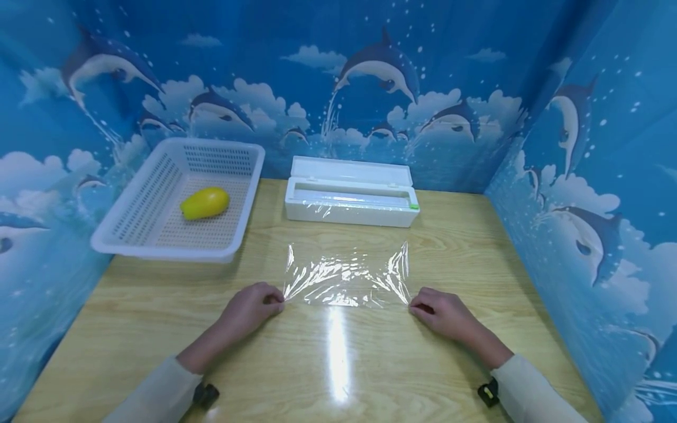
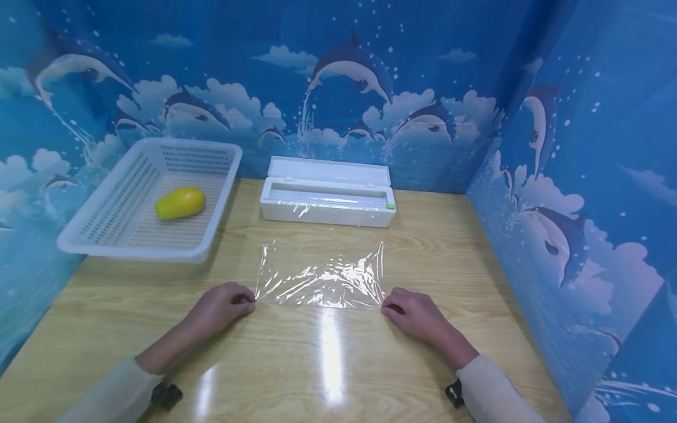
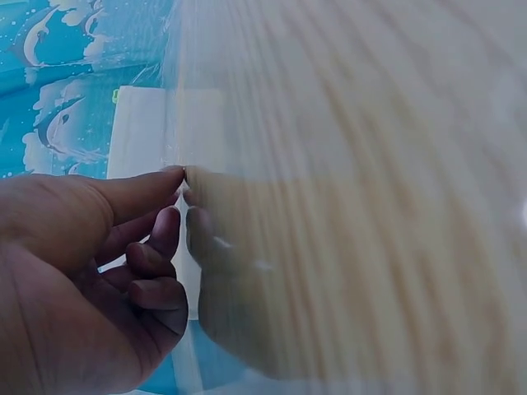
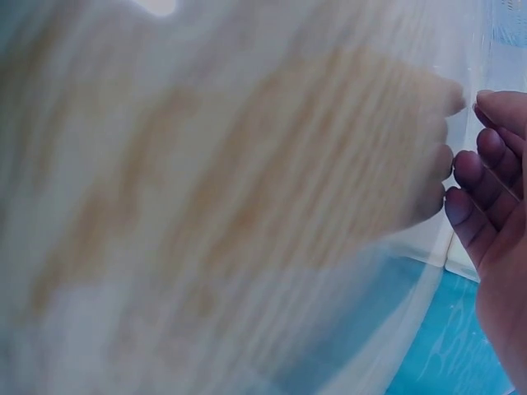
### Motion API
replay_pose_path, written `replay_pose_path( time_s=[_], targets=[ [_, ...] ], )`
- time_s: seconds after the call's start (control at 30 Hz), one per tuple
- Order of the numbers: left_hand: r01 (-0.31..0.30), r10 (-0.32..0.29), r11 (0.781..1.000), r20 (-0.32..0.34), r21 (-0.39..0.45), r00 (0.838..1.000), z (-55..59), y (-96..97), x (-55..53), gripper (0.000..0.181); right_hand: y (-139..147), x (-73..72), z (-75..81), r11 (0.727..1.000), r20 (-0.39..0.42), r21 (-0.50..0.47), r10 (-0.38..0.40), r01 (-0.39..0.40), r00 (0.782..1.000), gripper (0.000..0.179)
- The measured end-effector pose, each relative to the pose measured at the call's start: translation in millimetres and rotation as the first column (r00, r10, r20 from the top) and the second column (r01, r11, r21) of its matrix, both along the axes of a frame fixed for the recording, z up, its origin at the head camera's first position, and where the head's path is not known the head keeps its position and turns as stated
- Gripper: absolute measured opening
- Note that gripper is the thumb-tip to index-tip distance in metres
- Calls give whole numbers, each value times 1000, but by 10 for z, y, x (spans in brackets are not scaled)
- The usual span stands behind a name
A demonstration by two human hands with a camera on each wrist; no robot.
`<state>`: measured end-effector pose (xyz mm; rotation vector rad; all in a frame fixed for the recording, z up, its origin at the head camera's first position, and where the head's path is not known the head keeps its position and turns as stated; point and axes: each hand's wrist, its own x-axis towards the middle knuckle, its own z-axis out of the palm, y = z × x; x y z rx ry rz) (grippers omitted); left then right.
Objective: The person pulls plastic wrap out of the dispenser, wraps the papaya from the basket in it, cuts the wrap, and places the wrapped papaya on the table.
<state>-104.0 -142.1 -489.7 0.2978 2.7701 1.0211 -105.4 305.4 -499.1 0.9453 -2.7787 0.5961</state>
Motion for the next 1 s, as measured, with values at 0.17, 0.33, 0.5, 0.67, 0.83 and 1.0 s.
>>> replay_pose_path(
  time_s=[0.17, 0.33, 0.5, 0.67, 0.83, 1.0],
  targets=[
    [7, -7, 1000, -4, -3, 1000, 16, -14, 6, 12, 11, 4, -6, 1000, 10, 1, -6, 6, 1000, 12],
    [-8, 8, 1000, 7, 16, 1000, 128, -63, 35, 16, 8, 1, -10, 1000, -16, -3, 11, -11, 1000, 13],
    [-20, 16, 995, 41, 98, 999, 395, -108, 20, 24, 7, 5, -20, 1000, -11, 1, 7, -7, 1000, 13],
    [-37, 31, 991, 47, 132, 998, 666, -143, -8, 27, 13, 11, -14, 1000, 12, 15, -4, 4, 1000, 12],
    [-53, 55, 990, -12, 129, 998, 860, -239, -91, 28, 10, 12, -1, 1000, 14, 14, -3, 3, 1000, 12],
    [-85, 97, 990, -106, 113, 990, 1054, -395, -218, 28, 4, 8, -6, 1000, -4, 10, 10, -10, 1000, 13]
  ],
)
